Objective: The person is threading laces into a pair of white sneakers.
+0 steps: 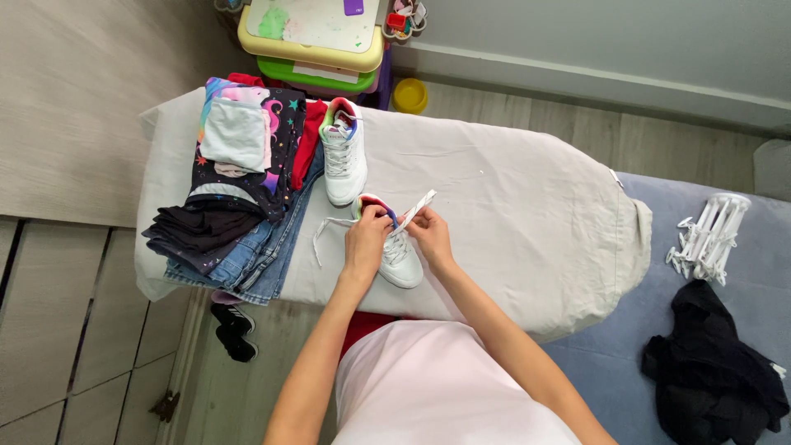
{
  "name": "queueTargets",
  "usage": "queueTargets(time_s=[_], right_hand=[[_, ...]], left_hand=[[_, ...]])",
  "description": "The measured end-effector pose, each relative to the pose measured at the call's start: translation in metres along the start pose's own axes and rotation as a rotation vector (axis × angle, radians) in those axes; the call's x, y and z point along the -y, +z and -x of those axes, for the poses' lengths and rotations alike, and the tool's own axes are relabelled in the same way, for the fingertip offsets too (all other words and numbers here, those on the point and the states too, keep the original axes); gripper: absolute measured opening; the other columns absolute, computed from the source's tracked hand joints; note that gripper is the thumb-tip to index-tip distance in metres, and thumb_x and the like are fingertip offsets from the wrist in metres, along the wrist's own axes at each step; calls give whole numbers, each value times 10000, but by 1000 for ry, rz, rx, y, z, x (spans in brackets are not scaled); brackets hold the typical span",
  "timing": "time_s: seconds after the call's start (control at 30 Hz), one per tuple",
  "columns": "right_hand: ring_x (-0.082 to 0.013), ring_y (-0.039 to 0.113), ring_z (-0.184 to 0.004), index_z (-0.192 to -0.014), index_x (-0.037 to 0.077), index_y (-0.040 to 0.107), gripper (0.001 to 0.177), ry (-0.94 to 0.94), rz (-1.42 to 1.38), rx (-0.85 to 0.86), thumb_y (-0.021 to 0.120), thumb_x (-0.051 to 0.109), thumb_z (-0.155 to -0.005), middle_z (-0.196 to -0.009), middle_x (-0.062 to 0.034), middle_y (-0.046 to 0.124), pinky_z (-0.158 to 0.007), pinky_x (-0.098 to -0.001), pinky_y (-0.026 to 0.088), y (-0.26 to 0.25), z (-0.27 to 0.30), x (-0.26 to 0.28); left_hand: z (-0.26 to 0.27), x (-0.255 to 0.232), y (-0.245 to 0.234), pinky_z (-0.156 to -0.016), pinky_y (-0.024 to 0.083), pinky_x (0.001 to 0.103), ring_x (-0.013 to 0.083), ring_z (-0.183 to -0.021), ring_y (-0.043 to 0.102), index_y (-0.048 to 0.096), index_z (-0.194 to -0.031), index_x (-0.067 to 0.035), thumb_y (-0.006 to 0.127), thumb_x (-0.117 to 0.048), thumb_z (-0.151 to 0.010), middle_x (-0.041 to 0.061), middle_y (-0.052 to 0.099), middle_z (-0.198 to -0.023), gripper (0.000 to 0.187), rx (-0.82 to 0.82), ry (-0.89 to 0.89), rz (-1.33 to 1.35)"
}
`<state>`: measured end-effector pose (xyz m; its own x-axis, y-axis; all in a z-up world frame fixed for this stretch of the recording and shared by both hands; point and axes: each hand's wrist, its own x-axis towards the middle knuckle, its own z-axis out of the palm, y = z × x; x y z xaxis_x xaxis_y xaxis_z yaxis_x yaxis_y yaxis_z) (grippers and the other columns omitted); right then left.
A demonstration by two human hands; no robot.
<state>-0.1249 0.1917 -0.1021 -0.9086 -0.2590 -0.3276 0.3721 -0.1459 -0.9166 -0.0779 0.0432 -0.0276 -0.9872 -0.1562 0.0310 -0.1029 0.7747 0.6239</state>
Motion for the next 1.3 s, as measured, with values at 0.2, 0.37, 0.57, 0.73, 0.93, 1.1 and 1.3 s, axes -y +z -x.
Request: queueTargets(time_s=[0.2,0.37,0.57,0.73,0.93,1.1,1.3], right_hand=[[-105,579,-859,-1375,33,554,424,-23,150,64,657,178,-990,-1105,-46,666,-754,-268,497,5,30,-13],[-117,629,-995,-1342,27,615,378,-265,254,50,661,162,-992,-1198,-74,660,-855,-269,531,13,38,4],[-139,664,-969,-1238,17,731,287,-180,292,-66,620,158,-1013,-1113,-84,733,-851,-267,531,16,40,10],[-160,657,-1027,-1392,10,615,497,-163,249,-25,711,150,-925,-1191,-103,708,-884,-292,540,23,46,13],[-269,620,-1190,-1553,29,282,958,-444,508,154,866,116,-799,-1408,-158,570,-1017,-393,521,25,60,21],[-334,634,-1189,-1520,51,300,905,-418,673,183,815,182,-788,-1425,-160,588,-989,-404,510,32,68,20],[-334,666,-1225,-1450,57,392,717,-354,574,185,785,172,-862,-1499,-221,525,-1034,-403,505,12,47,0]], left_hand=[[-5,18,-7,-754,550,458,328,-888,701,759,-987,-100,677,-197,-933,38,690,-1127,138,59,74,60],[-5,12,-8,-778,525,488,368,-914,669,706,-971,-57,658,-185,-940,112,645,-1102,140,75,111,107],[-5,21,6,-841,486,494,394,-986,620,662,-1007,-19,619,-157,-990,175,600,-1097,145,26,124,164],[-12,38,13,-878,482,462,379,-1013,604,659,-986,12,615,-127,-978,180,594,-1068,146,-21,138,238],[-7,62,10,-891,488,425,363,-1016,597,665,-970,38,600,-95,-978,195,587,-1088,148,15,140,339],[12,76,-11,-896,505,387,309,-1000,625,661,-929,37,565,-127,-1004,166,593,-1090,205,154,-28,460],[24,112,-66,-923,464,399,320,-1036,584,689,-924,-15,593,-118,-1022,156,613,-1135,171,-134,-8,43]])
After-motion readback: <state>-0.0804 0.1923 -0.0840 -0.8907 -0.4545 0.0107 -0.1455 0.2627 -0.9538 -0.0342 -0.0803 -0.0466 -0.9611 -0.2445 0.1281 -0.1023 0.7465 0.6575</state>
